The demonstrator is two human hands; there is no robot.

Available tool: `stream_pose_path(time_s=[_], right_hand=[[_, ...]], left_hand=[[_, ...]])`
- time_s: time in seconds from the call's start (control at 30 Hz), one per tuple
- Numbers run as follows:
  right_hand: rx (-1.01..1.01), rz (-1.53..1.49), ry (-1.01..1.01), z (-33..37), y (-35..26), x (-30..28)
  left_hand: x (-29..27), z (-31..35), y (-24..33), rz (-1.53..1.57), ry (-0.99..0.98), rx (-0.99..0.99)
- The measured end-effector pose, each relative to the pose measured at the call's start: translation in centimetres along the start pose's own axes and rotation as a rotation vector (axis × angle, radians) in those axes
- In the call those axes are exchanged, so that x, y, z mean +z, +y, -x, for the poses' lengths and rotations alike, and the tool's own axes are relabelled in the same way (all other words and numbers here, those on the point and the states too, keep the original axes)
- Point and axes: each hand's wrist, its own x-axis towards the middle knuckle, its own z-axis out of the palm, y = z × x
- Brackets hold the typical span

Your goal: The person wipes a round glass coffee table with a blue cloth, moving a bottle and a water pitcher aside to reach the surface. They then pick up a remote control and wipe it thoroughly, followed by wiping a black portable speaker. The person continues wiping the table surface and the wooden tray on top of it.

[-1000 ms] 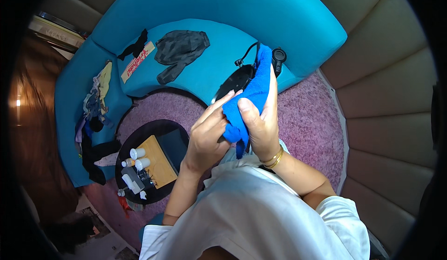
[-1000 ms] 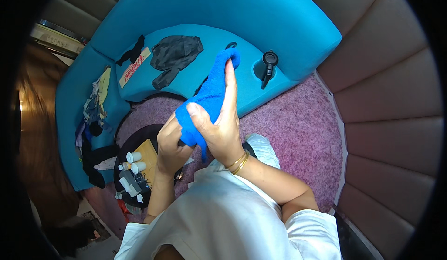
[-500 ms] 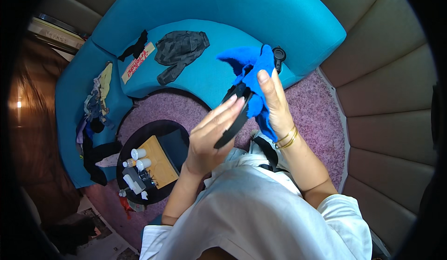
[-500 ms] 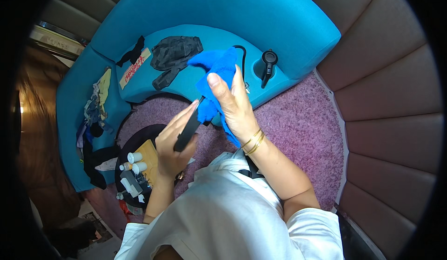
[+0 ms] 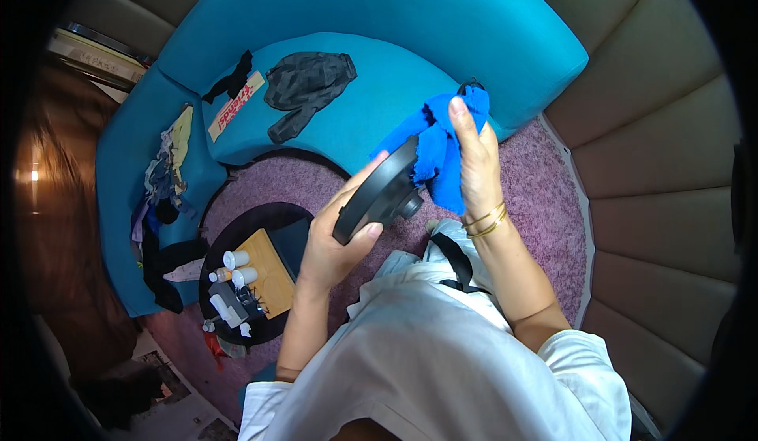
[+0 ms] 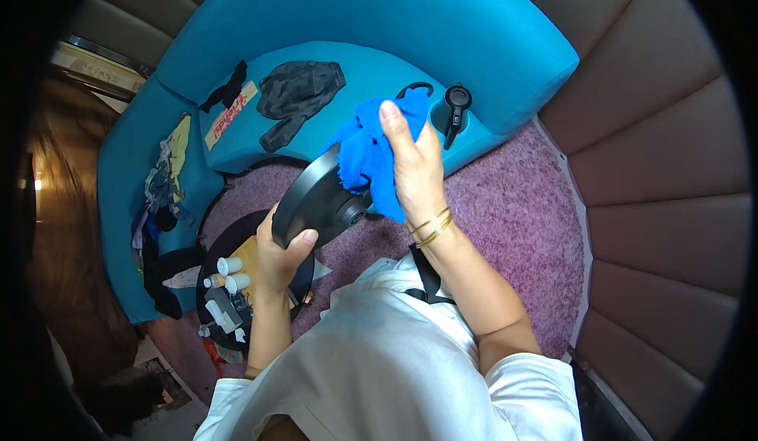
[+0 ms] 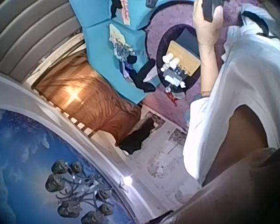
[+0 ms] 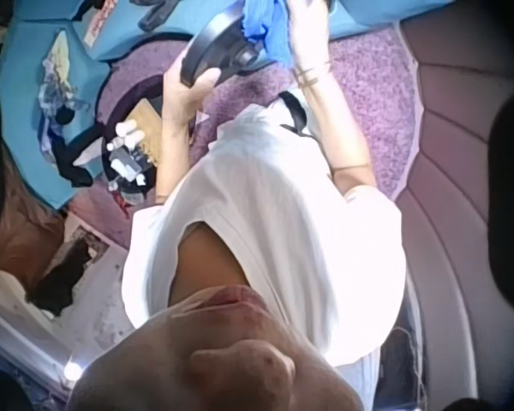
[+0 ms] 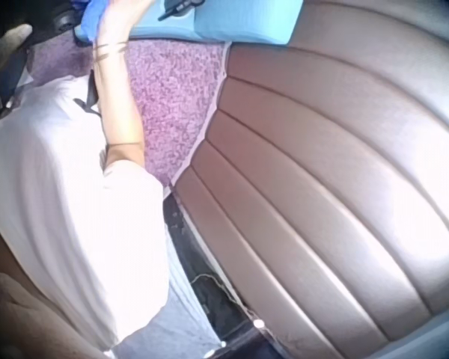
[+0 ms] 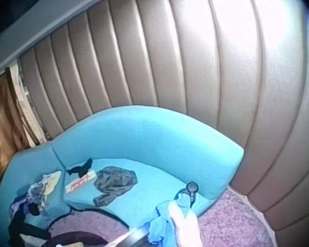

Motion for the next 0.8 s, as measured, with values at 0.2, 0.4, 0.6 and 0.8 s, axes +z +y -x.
stream_pose_path(time_s=[0.2,0.4,0.6,0.8], right_hand=[[-0.151,0.308,0.071,1.2,2.8,0.5],[-0.008,0.133,0.019,-0.6,2.8,-0.7],[0.195,-0.240,0.219,-4.0,1.4,-2.7],[0.180,-0.352,0.188,-5.4,2.2,-3.9]], left_hand=[[-0.9,-1.6,1.7,-0.174,-0.264,-0.174],[1.2,-1.9,1.0,-0.417,-0.165,0.137],[1.4,-0.9,1.3,-0.532,-0.227,0.155],[-0.1,0.3,-0.2,-0.301,-0.227,-0.027]])
